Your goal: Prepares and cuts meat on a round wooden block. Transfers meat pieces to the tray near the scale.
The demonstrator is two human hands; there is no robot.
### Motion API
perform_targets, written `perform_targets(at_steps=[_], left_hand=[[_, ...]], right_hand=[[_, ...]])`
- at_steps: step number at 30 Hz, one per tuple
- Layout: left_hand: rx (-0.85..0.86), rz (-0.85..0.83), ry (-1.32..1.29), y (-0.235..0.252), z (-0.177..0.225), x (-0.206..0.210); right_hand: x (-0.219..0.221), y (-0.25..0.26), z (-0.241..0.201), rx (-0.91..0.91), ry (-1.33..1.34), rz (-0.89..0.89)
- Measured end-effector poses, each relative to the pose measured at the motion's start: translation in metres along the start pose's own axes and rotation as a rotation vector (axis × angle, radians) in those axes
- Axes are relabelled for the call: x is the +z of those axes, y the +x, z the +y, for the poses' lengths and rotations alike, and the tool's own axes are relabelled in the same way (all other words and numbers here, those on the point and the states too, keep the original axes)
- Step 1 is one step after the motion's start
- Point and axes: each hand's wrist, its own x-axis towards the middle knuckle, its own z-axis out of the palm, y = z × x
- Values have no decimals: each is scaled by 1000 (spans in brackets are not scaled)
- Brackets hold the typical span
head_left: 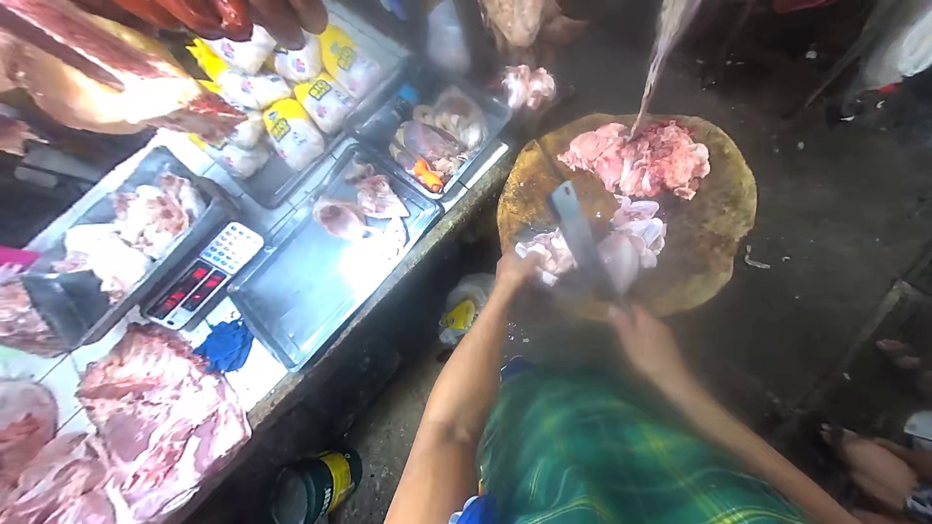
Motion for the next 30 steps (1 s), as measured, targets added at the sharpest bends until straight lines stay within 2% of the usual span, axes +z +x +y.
perform_targets(at_steps=[3, 6, 8, 10, 14, 16, 17, 18, 20, 22, 23, 25, 27, 29, 30], left_hand=[[-83, -38, 58, 1, 1, -9], [-50, -128, 15, 10, -13, -21], [-23, -182, -41, 13, -21, -24], [10, -223, -49, 16, -21, -26], [4, -257, -63, 14, -20, -32], [0, -258, -73, 18, -22, -32], [1, -254, -81, 20, -24, -31], [2, -251, -85, 23, -27, -30], [-3, -251, -88, 24, -35, -31], [-6, -234, -89, 23, -40, -34], [-22, -232, -105, 22, -48, -36], [-30, -249, -186, 22, -63, -38], [-34, -293, -342, 27, -70, -35], [-54, -302, -424, 23, -76, -32], [-59, -287, -444, 21, -77, -33]], right_hand=[[5, 26, 11, 80, -43, -74], [9, 22, 8, 119, -131, 29], [3, 10, -11, 105, -128, 64], [-4, -4, -43, -45, -56, 212], [-8, 1, -106, -571, 186, 726], [2, 20, -122, -686, 285, 860], [17, 30, -117, -659, 274, 865], [38, 37, -101, -563, 201, 792], [71, 39, -66, -156, -43, 364], [67, 40, -55, 152, -221, 37], [60, 34, -58, 217, -254, -21], [46, 19, -65, 237, -223, 12], [42, 13, -73, 151, -159, 133], [58, 12, -68, 82, -135, 185], [68, 14, -61, 93, -146, 134]])
